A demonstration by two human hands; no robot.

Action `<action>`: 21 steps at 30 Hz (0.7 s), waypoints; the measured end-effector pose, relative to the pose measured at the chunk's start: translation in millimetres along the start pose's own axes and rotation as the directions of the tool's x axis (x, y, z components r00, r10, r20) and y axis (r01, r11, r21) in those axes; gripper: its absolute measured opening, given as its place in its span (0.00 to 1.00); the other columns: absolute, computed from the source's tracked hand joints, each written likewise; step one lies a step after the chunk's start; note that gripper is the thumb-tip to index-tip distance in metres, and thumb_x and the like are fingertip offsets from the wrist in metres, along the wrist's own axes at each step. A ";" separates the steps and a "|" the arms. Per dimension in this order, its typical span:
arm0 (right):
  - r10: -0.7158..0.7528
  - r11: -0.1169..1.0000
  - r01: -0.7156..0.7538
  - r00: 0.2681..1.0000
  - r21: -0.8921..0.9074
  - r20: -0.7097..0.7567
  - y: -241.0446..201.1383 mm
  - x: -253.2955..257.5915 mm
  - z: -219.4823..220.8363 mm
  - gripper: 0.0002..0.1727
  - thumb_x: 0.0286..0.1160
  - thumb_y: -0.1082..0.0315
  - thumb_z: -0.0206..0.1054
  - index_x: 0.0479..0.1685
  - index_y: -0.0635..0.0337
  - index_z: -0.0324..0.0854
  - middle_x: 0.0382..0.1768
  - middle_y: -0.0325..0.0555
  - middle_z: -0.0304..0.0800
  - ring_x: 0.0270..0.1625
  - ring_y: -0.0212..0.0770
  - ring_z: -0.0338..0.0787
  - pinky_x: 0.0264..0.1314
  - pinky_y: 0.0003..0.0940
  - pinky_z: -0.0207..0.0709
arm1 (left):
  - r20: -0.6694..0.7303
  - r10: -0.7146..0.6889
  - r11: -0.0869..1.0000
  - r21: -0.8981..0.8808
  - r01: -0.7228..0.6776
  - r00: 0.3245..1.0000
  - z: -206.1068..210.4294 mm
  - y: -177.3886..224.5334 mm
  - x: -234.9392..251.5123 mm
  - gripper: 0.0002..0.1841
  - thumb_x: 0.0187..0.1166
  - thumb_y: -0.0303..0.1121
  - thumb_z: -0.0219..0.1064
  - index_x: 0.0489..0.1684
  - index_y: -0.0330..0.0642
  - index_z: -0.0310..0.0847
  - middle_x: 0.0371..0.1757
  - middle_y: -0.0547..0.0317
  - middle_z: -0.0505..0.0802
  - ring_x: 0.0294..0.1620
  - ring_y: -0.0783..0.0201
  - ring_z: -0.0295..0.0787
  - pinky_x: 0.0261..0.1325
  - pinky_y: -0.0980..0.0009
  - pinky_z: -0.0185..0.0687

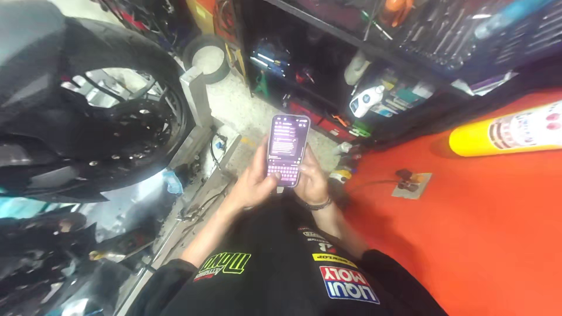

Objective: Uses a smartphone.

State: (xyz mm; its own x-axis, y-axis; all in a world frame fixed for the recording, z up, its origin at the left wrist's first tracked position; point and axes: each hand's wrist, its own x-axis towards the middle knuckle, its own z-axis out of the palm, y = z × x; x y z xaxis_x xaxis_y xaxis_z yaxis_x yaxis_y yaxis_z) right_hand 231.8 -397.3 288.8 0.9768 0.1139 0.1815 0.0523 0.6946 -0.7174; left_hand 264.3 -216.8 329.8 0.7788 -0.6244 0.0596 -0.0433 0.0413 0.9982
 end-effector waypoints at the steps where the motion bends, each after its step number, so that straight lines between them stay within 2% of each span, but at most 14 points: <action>1: 0.015 0.997 -0.015 1.000 0.078 0.001 -1.9 6.3 -12.8 0.34 0.78 0.64 0.49 0.89 0.54 0.52 0.70 0.56 0.80 0.68 0.50 0.86 0.69 0.54 0.82 | -0.010 -0.033 0.999 0.028 0.034 0.999 3.1 -0.9 11.8 0.43 0.83 0.31 0.57 0.95 0.46 0.28 0.62 0.45 0.89 0.40 0.56 0.94 0.29 0.62 0.94; 4: 0.084 0.958 -0.075 0.996 0.277 -0.021 -10.1 27.3 -54.7 0.36 0.79 0.55 0.49 0.90 0.50 0.53 0.74 0.56 0.78 0.71 0.52 0.83 0.71 0.57 0.80 | -0.081 -0.125 0.980 0.145 0.136 0.989 11.5 -8.8 51.0 0.45 0.87 0.36 0.58 0.96 0.48 0.24 0.56 0.49 0.93 0.39 0.58 0.96 0.34 0.60 0.97; 7: 0.123 0.924 -0.094 0.991 0.370 -0.055 -26.2 53.8 -105.1 0.36 0.80 0.49 0.51 0.89 0.49 0.59 0.73 0.55 0.81 0.70 0.53 0.85 0.70 0.58 0.80 | -0.156 -0.105 0.963 0.229 0.140 0.982 4.1 -42.9 94.7 0.43 0.91 0.49 0.53 0.95 0.40 0.25 0.54 0.53 0.93 0.41 0.61 0.96 0.41 0.60 0.97; 9: 0.117 0.929 -0.079 0.989 0.362 -0.086 -45.5 76.3 -144.2 0.35 0.79 0.54 0.55 0.88 0.50 0.58 0.69 0.58 0.83 0.67 0.55 0.87 0.68 0.59 0.82 | -0.237 -0.132 0.957 0.223 0.187 0.962 -6.3 -86.3 125.0 0.41 0.92 0.49 0.49 0.94 0.37 0.28 0.49 0.54 0.95 0.36 0.60 0.95 0.37 0.60 0.96; 10: 0.126 0.930 -0.083 0.987 0.359 -0.100 -55.5 85.0 -162.9 0.36 0.77 0.59 0.56 0.88 0.52 0.55 0.68 0.60 0.83 0.65 0.58 0.88 0.68 0.61 0.82 | -0.299 -0.220 0.936 0.205 0.287 0.929 -10.7 -112.3 131.1 0.38 0.92 0.46 0.47 0.93 0.36 0.30 0.47 0.52 0.95 0.34 0.59 0.95 0.36 0.60 0.96; 11: 0.144 0.933 -0.098 0.983 0.346 -0.110 -67.9 94.8 -181.6 0.37 0.76 0.63 0.57 0.89 0.54 0.54 0.68 0.62 0.83 0.65 0.59 0.88 0.68 0.62 0.82 | -0.372 -0.347 0.886 0.170 0.431 0.861 -13.9 -139.8 132.8 0.36 0.93 0.44 0.46 0.93 0.37 0.31 0.47 0.50 0.95 0.33 0.58 0.95 0.37 0.59 0.96; 13: 0.166 0.937 -0.120 0.979 0.328 -0.116 -94.0 116.9 -216.4 0.39 0.73 0.66 0.58 0.89 0.56 0.52 0.68 0.64 0.82 0.65 0.60 0.88 0.67 0.62 0.82 | -0.468 -0.615 0.691 0.069 0.720 0.635 -19.3 -192.0 123.3 0.36 0.93 0.46 0.47 0.95 0.41 0.33 0.52 0.44 0.94 0.40 0.55 0.96 0.46 0.55 0.95; 15: 0.149 0.930 -0.114 0.986 0.351 -0.074 -118.8 137.5 -250.9 0.39 0.74 0.66 0.58 0.89 0.56 0.51 0.70 0.68 0.79 0.68 0.65 0.85 0.70 0.66 0.80 | -0.479 -0.772 0.485 -0.017 0.875 0.418 -19.0 -237.1 94.2 0.37 0.93 0.50 0.50 0.95 0.45 0.36 0.57 0.40 0.93 0.48 0.51 0.96 0.54 0.50 0.92; 16: 0.132 0.927 -0.104 0.990 0.360 -0.055 -129.6 146.3 -268.3 0.39 0.74 0.65 0.58 0.89 0.55 0.51 0.71 0.69 0.78 0.69 0.67 0.84 0.71 0.68 0.78 | -0.479 -0.794 0.425 0.006 0.905 0.375 -14.8 -254.2 73.9 0.37 0.92 0.53 0.51 0.94 0.44 0.41 0.57 0.39 0.93 0.50 0.50 0.95 0.55 0.50 0.92; 17: 0.121 0.927 -0.096 0.992 0.363 -0.045 -138.7 152.8 -284.0 0.39 0.73 0.65 0.59 0.89 0.55 0.51 0.72 0.68 0.78 0.70 0.66 0.84 0.71 0.67 0.78 | -0.498 -0.777 0.401 0.077 0.913 0.384 -5.9 -259.1 52.7 0.37 0.90 0.55 0.52 0.92 0.41 0.49 0.57 0.39 0.93 0.51 0.50 0.95 0.56 0.49 0.91; 18: 0.114 0.929 -0.093 0.993 0.358 -0.037 -147.2 159.0 -298.6 0.40 0.73 0.64 0.59 0.89 0.53 0.52 0.72 0.66 0.78 0.70 0.64 0.84 0.72 0.66 0.78 | -0.526 -0.736 0.410 0.152 0.899 0.425 9.9 -243.3 45.9 0.36 0.90 0.55 0.53 0.87 0.33 0.58 0.58 0.33 0.91 0.54 0.45 0.93 0.58 0.47 0.90; 19: 0.116 0.926 -0.097 0.993 0.364 -0.032 -155.7 164.5 -311.2 0.40 0.73 0.63 0.60 0.90 0.52 0.52 0.73 0.64 0.78 0.70 0.62 0.84 0.72 0.65 0.78 | -0.549 -0.724 0.380 0.187 0.906 0.417 34.0 -200.4 64.9 0.33 0.92 0.50 0.53 0.79 0.24 0.66 0.59 0.24 0.89 0.57 0.39 0.91 0.60 0.46 0.87; 20: 0.128 0.916 -0.108 0.991 0.386 -0.028 -163.9 170.1 -321.3 0.40 0.74 0.60 0.61 0.90 0.49 0.53 0.74 0.62 0.79 0.71 0.61 0.84 0.73 0.64 0.78 | -0.494 -0.845 0.207 0.054 0.977 0.206 59.4 -127.5 123.3 0.30 0.95 0.43 0.51 0.79 0.20 0.64 0.70 0.19 0.80 0.70 0.35 0.80 0.74 0.46 0.73; 21: 0.146 0.902 -0.121 0.989 0.413 -0.027 -170.8 175.4 -328.1 0.39 0.75 0.55 0.62 0.89 0.47 0.56 0.74 0.61 0.79 0.72 0.61 0.83 0.74 0.64 0.77 | -0.441 -0.897 0.012 -0.115 0.993 -0.040 85.2 -55.8 191.7 0.27 0.96 0.36 0.48 0.81 0.18 0.60 0.81 0.22 0.71 0.79 0.40 0.69 0.82 0.54 0.61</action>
